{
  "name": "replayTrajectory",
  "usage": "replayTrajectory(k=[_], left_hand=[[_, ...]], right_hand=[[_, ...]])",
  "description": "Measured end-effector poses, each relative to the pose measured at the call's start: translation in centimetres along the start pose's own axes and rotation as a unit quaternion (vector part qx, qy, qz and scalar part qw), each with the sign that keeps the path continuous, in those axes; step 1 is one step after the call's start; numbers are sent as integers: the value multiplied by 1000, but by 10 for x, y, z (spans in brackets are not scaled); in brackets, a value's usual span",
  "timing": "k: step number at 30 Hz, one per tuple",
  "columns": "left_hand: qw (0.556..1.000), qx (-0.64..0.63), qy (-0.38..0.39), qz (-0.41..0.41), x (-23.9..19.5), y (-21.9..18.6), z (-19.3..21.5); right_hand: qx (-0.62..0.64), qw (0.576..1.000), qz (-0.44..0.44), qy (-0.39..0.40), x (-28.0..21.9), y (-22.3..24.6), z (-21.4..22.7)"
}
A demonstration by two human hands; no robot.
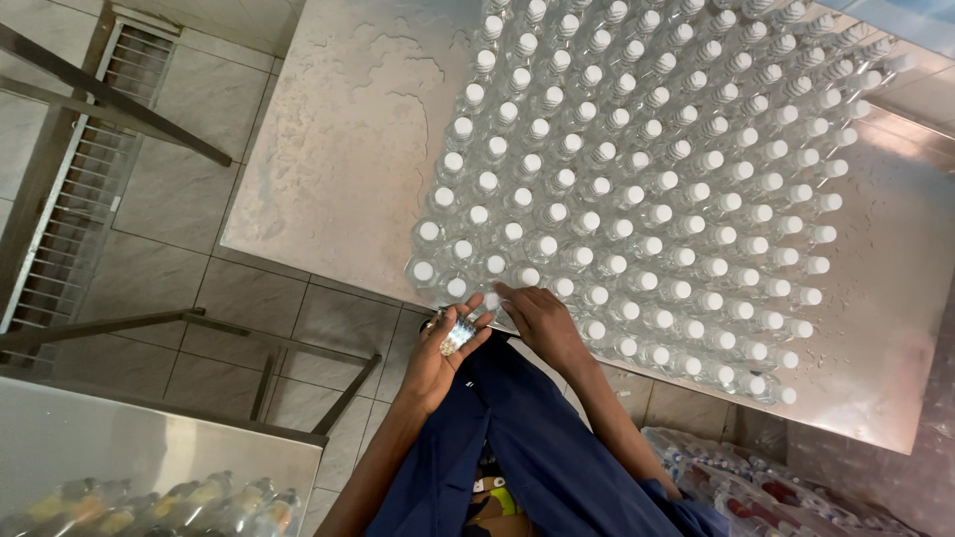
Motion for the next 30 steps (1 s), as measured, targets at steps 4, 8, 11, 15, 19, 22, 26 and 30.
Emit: replayTrajectory(k=[4, 8, 11, 15, 19, 22, 26, 30], left_hand=[[1000, 4, -3, 3, 2, -2, -4], [1000, 9, -16, -2, 6, -2, -2], [1000, 3, -22, -4, 4, 1, 3], [999, -18, -35, -12, 9, 6, 24], [998, -36, -47, -11, 7, 4, 37], [997, -52, -53, -6, 3, 4, 39], [997, -57, -52, 3, 0, 3, 32], [998, -50, -44, 13, -6, 2, 21]], right_hand=[[16, 998, 0, 68, -2, -6, -1], [28, 996, 5, 82, -3, -12, -9], [29, 997, 20, 75, -3, -9, -18], [27, 995, 4, 98, 0, -13, -17], [32, 991, -11, 127, -2, -20, -19], [28, 989, -12, 148, 4, -13, -17], [-14, 986, -6, 168, 6, -5, -14], [-61, 996, 17, 56, -1, 16, 4]])
Point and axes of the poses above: each hand's wrist, its own x-axis towards the middle knuckle, its own z-axis out of the back of the hand, y = z × x, the point moved 4 cm from there along x, towards the middle knuckle, and after that the axes turned 2 degrees about y, right-handed, at the moved point
